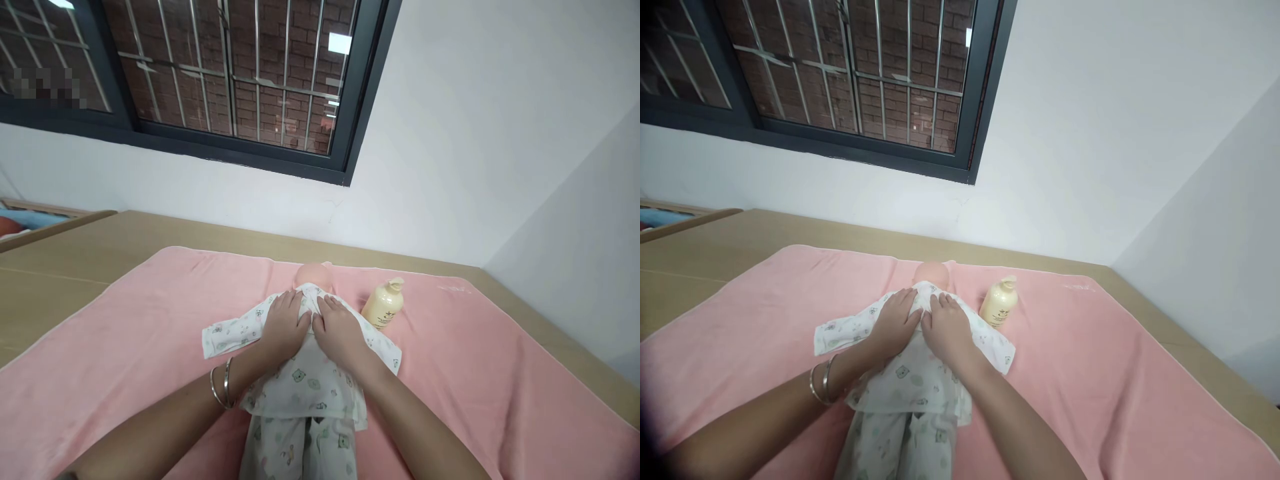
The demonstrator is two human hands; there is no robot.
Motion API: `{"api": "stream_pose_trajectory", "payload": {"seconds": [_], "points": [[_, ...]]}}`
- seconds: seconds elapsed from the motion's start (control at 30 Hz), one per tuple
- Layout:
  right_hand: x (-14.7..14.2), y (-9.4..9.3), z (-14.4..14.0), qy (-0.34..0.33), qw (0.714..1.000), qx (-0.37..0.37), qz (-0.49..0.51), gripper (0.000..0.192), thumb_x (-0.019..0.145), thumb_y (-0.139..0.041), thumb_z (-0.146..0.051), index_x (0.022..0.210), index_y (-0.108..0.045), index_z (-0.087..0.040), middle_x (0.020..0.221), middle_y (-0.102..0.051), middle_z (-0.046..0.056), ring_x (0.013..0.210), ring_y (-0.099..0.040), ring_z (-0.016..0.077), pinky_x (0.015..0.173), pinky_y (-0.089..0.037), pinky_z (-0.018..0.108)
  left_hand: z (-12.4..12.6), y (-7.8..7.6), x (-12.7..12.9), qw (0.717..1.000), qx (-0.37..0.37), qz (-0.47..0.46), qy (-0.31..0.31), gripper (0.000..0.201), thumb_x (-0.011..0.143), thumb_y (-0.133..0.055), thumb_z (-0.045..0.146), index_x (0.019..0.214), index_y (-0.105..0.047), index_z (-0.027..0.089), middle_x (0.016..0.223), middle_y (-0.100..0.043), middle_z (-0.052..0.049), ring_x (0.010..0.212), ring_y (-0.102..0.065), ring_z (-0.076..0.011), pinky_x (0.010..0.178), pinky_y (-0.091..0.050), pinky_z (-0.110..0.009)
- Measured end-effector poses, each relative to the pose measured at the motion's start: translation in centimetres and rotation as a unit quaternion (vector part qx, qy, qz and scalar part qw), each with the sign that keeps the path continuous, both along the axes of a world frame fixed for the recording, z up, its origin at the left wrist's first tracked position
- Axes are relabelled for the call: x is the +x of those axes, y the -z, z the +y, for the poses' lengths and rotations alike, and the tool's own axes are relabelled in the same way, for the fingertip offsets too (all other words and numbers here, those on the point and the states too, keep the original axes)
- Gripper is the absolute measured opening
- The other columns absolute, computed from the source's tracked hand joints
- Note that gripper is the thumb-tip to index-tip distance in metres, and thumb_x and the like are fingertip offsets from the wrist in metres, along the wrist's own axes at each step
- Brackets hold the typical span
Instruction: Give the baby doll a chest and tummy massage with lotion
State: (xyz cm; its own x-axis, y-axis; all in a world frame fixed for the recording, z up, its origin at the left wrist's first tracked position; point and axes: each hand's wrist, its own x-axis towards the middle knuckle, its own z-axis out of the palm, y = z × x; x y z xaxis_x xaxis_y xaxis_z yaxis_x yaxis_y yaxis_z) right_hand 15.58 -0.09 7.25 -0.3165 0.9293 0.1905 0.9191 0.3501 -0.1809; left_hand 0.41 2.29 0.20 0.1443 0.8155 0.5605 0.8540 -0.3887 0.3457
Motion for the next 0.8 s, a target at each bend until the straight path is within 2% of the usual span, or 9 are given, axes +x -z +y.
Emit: {"api": "stream_pose_trajectory", "payload": {"seconds": [0.27,0.53,0.8], "points": [[0.8,-0.1,1.4,-0.01,0.998,-0.029,0.056,0.048,0.104,-0.044,-0.032,0.143,-0.057,-0.007,0.151,-0.054,0.018,0.143,-0.047,0.0297,0.119,-0.036,0.041,-0.1,0.1,0.2,1.0,-0.006,-0.006,-0.011,0.045,0.098,-0.038,0.027,0.135,-0.056,0.01,0.137,-0.063,-0.018,0.13,-0.056,-0.0342,0.111,-0.044,-0.054],[0.6,1.4,1.5,-0.009,0.999,0.015,0.044,0.052,0.104,-0.04,-0.031,0.147,-0.052,-0.004,0.152,-0.054,0.018,0.144,-0.046,0.0289,0.122,-0.032,0.042,-0.3,-0.1,0.1,1.0,-0.004,0.003,-0.003,0.045,0.099,-0.035,0.028,0.135,-0.055,0.008,0.136,-0.063,-0.02,0.13,-0.055,-0.0349,0.111,-0.045,-0.054],[0.6,1.4,1.5,-0.008,0.999,0.021,0.04,0.052,0.104,-0.039,-0.03,0.148,-0.051,-0.006,0.151,-0.055,0.018,0.144,-0.046,0.0278,0.121,-0.032,0.042,-0.3,-0.2,0.1,1.0,-0.002,-0.001,-0.003,0.044,0.098,-0.036,0.026,0.134,-0.055,0.008,0.135,-0.064,-0.02,0.129,-0.056,-0.0352,0.11,-0.045,-0.055]]}}
